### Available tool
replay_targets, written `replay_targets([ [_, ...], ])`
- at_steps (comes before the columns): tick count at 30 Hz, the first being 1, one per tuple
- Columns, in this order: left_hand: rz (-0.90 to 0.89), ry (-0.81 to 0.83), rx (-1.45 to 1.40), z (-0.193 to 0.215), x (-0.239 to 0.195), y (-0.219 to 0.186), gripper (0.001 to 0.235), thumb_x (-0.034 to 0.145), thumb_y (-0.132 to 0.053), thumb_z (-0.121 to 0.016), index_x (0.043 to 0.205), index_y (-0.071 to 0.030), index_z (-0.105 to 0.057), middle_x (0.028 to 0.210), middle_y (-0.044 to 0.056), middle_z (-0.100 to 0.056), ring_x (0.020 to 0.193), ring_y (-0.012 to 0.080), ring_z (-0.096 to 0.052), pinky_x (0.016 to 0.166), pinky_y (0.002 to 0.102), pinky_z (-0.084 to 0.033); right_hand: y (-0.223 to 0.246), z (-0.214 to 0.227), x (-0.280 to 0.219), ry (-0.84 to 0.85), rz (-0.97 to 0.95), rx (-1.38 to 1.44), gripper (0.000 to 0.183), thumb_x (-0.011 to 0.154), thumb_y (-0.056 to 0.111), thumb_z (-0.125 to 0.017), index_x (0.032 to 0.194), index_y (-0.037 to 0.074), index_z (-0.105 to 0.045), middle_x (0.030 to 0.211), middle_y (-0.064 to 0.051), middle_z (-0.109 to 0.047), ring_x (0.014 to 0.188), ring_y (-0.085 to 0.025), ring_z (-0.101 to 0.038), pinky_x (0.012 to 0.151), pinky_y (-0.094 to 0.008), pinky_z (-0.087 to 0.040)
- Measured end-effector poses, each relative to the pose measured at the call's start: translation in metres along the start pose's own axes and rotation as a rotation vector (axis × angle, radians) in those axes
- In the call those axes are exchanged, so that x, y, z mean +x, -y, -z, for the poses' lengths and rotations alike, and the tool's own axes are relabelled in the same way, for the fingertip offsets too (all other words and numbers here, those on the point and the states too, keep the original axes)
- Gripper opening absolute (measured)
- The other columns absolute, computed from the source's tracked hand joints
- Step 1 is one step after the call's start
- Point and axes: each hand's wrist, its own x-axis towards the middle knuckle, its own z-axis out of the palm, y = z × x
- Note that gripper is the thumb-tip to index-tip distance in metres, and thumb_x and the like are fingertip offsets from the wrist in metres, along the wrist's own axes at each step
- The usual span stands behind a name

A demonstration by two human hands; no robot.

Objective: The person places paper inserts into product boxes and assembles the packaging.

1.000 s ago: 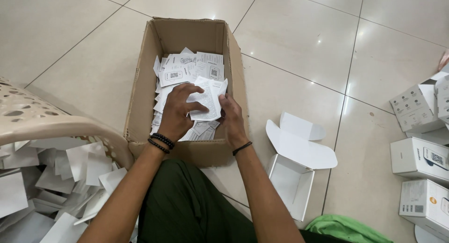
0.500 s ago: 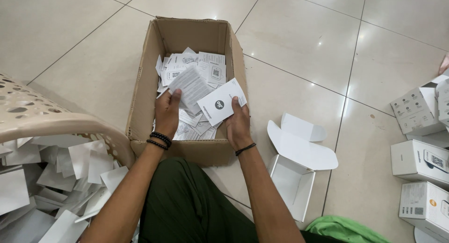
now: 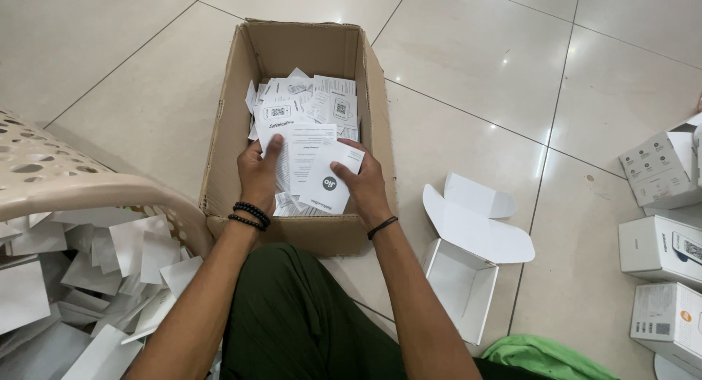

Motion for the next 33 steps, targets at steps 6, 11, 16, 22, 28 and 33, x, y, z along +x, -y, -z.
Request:
replay_targets([
  [6,-0.08,-0.092,-0.064,0.01,0.008,0.009,0.049,0.103,-0.045,-0.057,0.116,0.002,-0.068,0.106,0.002,-0.071,0.096,0.0075,-0.062,0.089,0.027,-0.051,-0.019,0.012,-0.001,-0.112,0.1,0.302,0.028,0.097,0.004,-0.069,0.123,-0.004,-0.062,0.109,-0.01,-0.071,0.099,-0.014,-0.067,0.089,-0.029,-0.057],
  [11,-0.113,-0.132,-0.053,0.008,0.005,0.001,0.045,0.106,-0.041,-0.057,0.116,0.001,-0.068,0.103,0.002,-0.07,0.093,0.007,-0.061,0.087,0.026,-0.052,-0.023,0.014,-0.001,-0.104,0.176,0.337,0.016,0.099,-0.004,-0.066,0.114,-0.002,-0.066,0.105,-0.006,-0.068,0.098,-0.013,-0.063,0.089,-0.028,-0.053],
  [16,-0.15,-0.141,0.003,0.01,0.006,0.003,0.045,0.108,-0.04,-0.056,0.116,0.002,-0.069,0.1,0.002,-0.069,0.091,0.0068,-0.06,0.085,0.026,-0.052,-0.015,0.011,-0.004,-0.105,0.211,0.234,0.016,0.095,-0.01,-0.062,0.102,0.001,-0.073,0.113,-0.005,-0.065,0.104,-0.014,-0.061,0.094,-0.027,-0.051],
  [22,-0.159,-0.145,0.075,0.004,0.005,-0.002,0.042,0.104,-0.037,-0.059,0.116,0.001,-0.071,0.099,0.002,-0.071,0.089,0.0077,-0.061,0.083,0.027,-0.052,-0.02,0.014,-0.003,-0.103,0.258,0.109,0.028,0.085,-0.017,-0.058,0.095,0.002,-0.076,0.127,-0.006,-0.059,0.121,-0.017,-0.059,0.102,-0.031,-0.052],
  [28,-0.251,-0.084,0.572,-0.008,-0.01,-0.029,0.035,0.105,-0.034,-0.065,0.115,-0.001,-0.073,0.102,0.003,-0.069,0.09,0.0103,-0.062,0.081,0.029,-0.05,-0.023,0.013,-0.003,-0.081,0.292,-0.067,0.034,0.08,-0.019,-0.058,0.094,0.004,-0.078,0.129,-0.005,-0.06,0.123,-0.018,-0.06,0.103,-0.031,-0.053],
  [33,0.034,0.025,0.206,-0.001,0.005,0.004,0.018,0.097,-0.014,-0.07,0.108,0.0,-0.07,0.093,0.005,-0.071,0.08,0.0102,-0.063,0.075,0.026,-0.053,-0.02,0.009,-0.004,-0.156,0.261,-0.066,0.024,0.09,-0.008,-0.064,0.111,0.001,-0.071,0.118,-0.007,-0.065,0.11,-0.016,-0.062,0.096,-0.03,-0.053],
])
